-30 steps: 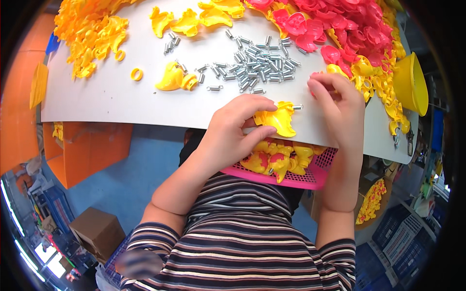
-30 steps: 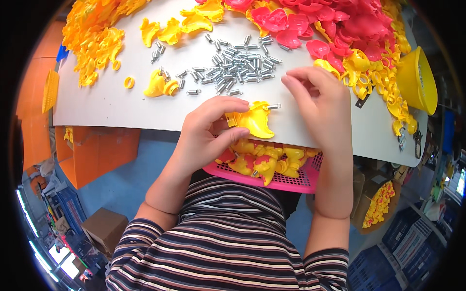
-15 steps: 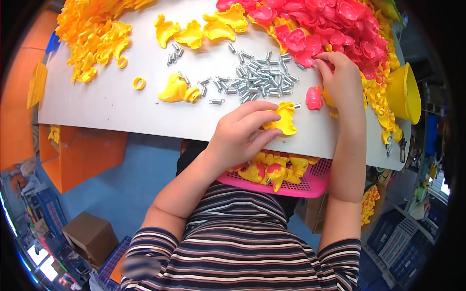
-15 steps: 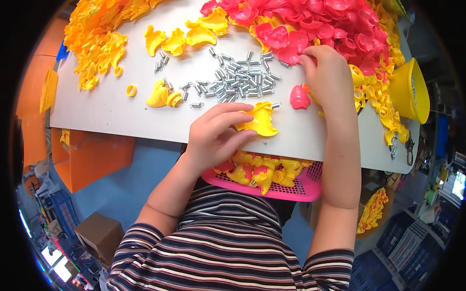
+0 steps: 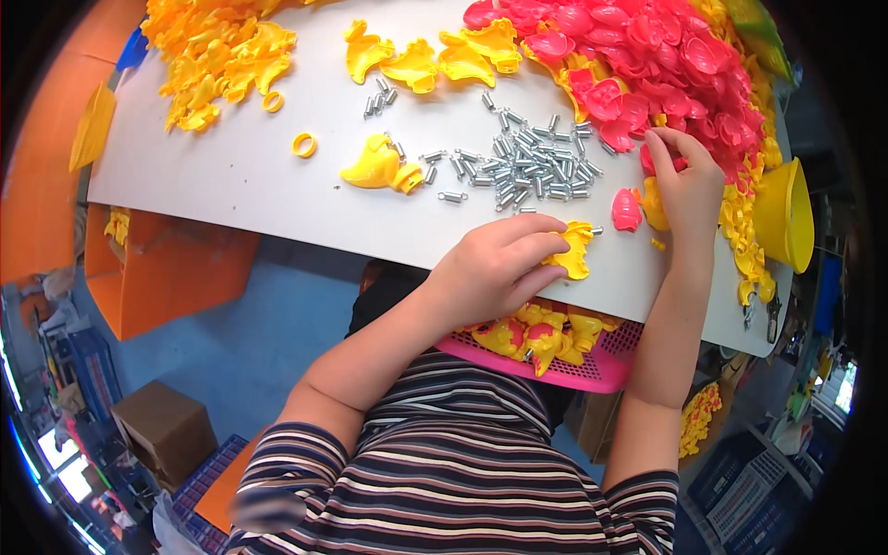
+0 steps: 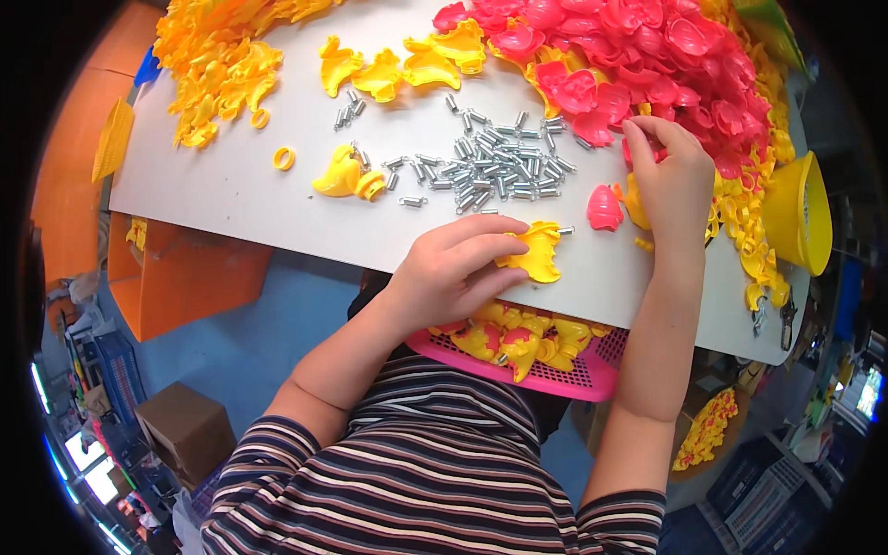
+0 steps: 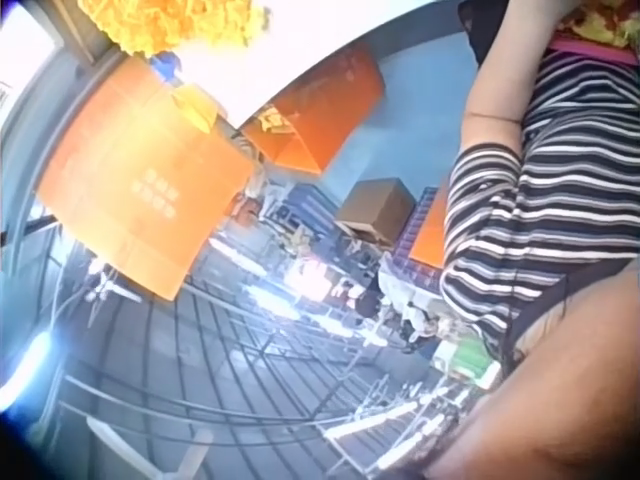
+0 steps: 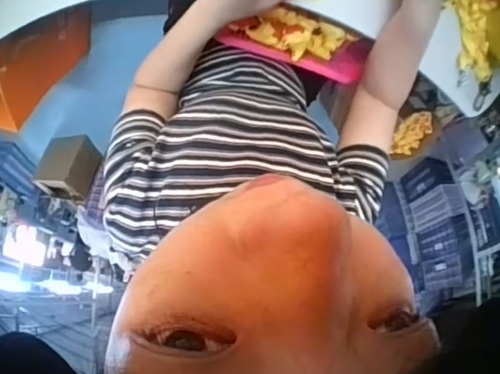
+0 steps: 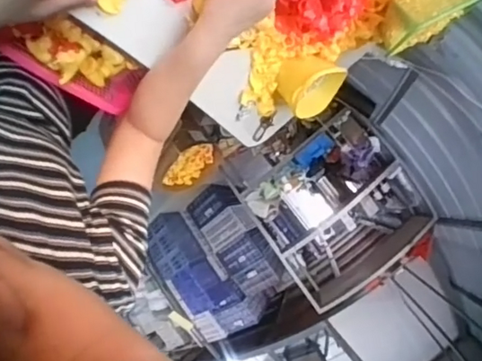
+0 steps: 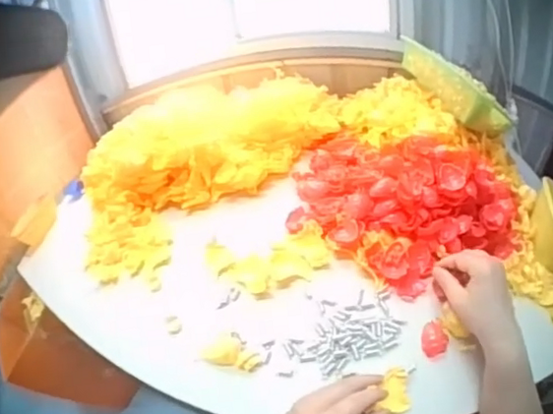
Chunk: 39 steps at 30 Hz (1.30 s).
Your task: Assembling small plastic toy figurines from various yellow and red components.
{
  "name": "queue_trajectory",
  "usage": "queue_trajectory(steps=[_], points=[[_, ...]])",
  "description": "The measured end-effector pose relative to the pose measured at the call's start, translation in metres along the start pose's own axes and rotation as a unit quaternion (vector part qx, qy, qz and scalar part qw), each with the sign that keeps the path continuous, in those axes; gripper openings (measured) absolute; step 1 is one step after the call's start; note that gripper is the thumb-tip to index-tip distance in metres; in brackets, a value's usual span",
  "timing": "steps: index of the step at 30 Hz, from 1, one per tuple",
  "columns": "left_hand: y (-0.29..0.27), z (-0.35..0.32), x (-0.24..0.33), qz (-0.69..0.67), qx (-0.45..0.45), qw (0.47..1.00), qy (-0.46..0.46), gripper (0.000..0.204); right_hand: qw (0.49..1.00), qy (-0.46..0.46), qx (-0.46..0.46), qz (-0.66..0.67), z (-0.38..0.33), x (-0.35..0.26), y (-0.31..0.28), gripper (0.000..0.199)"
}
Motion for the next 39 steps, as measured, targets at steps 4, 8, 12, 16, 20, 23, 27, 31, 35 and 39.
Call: queue_trajectory(steps=[4,8,12,16,20,23,27,31,35,39], points=[[-0.001,-0.001,0.0,0.009,0.002,1.0,-0.003,0.029,0.992,-0.056,-0.05,0.1,0.008,-0.033,0.014,0.016],[0.0,-0.001,0.002,0.007,-0.006,1.0,-0.005,0.029,0.974,-0.138,-0.133,0.119,0.023,-0.063,0.044,0.014],[-0.001,-0.002,0.002,0.015,0.004,1.0,0.009,0.027,0.964,-0.227,-0.12,0.063,0.041,-0.077,0.065,0.016],[-0.002,-0.003,0.003,0.016,0.006,1.0,0.008,0.027,0.969,-0.225,-0.1,0.036,0.062,-0.076,0.079,0.021],[-0.003,-0.004,0.002,0.012,0.007,1.0,0.004,0.027,0.982,-0.186,-0.02,-0.008,0.085,-0.075,0.084,0.024],[-0.003,-0.003,0.003,0.005,0.008,1.0,0.009,0.027,0.983,-0.147,-0.086,-0.076,0.094,-0.066,0.1,0.028],[0.0,-0.002,0.002,0.001,-0.006,1.0,0.001,0.029,0.987,-0.135,-0.06,-0.057,0.093,-0.051,0.092,0.026],[-0.002,0.001,-0.002,-0.014,0.006,1.0,0.0,0.037,0.975,0.029,-0.084,0.206,0.074,-0.032,0.067,0.024],[0.0,-0.002,-0.011,-0.077,-0.08,0.988,-0.107,0.044,0.906,0.114,-0.183,0.365,0.011,-0.06,0.044,0.023],[0.003,-0.003,-0.014,-0.087,-0.1,0.982,-0.134,0.045,0.85,0.198,-0.218,0.436,-0.028,-0.041,0.036,0.015]])
Point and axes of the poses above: each hand's wrist, its own z-axis towards the middle knuckle, its own y-axis out of the palm, x = y × z, the point moved 8 cm from there along z, towards the middle knuckle, and after that the axes turned 14 degrees about z, right-handed, at the moved point
